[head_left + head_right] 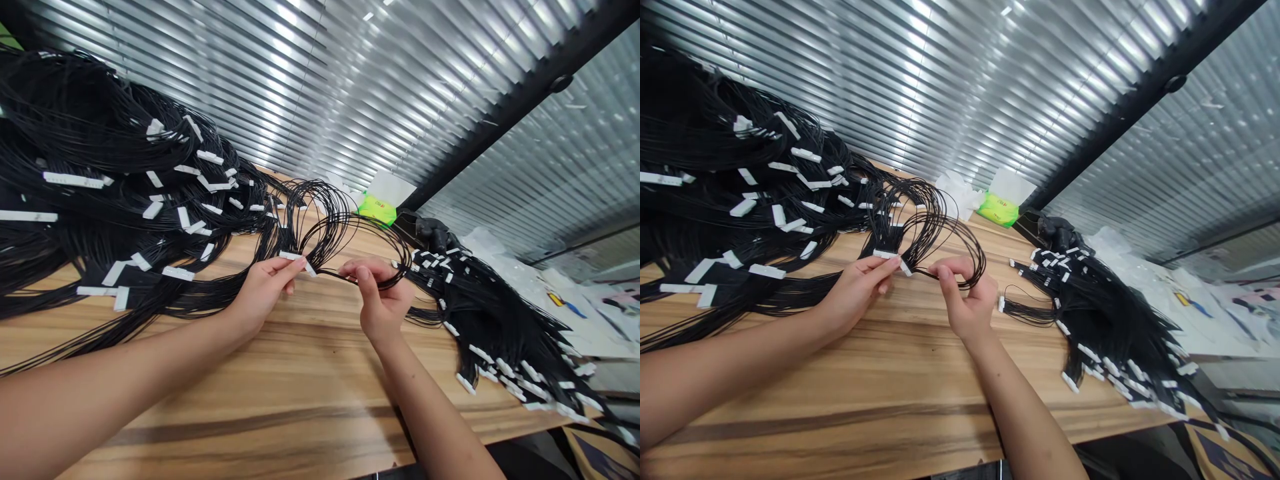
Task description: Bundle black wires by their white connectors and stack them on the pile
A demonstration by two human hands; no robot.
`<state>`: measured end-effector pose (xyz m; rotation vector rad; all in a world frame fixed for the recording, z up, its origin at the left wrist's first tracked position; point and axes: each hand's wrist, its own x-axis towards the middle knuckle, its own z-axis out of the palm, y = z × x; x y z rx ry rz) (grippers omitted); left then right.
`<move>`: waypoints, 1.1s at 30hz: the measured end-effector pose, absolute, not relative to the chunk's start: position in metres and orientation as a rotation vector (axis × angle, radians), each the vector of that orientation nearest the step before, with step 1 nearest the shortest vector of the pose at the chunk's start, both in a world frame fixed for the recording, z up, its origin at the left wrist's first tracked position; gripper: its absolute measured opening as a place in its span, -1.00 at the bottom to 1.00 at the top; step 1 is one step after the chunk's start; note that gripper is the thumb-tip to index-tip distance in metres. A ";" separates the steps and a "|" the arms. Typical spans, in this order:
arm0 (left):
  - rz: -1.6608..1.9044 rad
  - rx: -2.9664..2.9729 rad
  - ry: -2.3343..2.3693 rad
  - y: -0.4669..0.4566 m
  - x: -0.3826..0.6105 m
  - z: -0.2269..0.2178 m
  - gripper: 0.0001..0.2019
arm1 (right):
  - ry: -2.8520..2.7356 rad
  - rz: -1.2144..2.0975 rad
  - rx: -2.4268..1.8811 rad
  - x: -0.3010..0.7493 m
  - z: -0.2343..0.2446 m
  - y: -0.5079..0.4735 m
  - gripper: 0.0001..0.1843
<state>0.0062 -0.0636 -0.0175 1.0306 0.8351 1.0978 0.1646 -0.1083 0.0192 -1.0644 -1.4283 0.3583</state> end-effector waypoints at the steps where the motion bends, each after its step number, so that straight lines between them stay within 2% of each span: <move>1: 1.098 1.032 0.837 -0.064 0.006 -0.018 -0.70 | -1.394 0.401 -1.069 0.165 0.018 -0.107 -0.81; 5: 1.106 1.020 0.854 -0.064 0.005 -0.018 -0.70 | -1.335 0.551 -1.147 0.165 0.017 -0.101 -0.87; 14: 1.122 1.016 0.849 -0.064 0.006 -0.015 -0.71 | -1.412 0.557 -1.153 0.170 0.017 -0.098 -0.95; 25: 1.139 1.011 0.841 -0.065 0.005 -0.017 -0.71 | -1.262 0.779 -1.117 0.169 0.017 -0.092 -0.78; 33: 1.143 1.007 0.839 -0.063 0.006 -0.019 -0.72 | -1.173 0.738 -1.091 0.173 0.018 -0.088 -0.61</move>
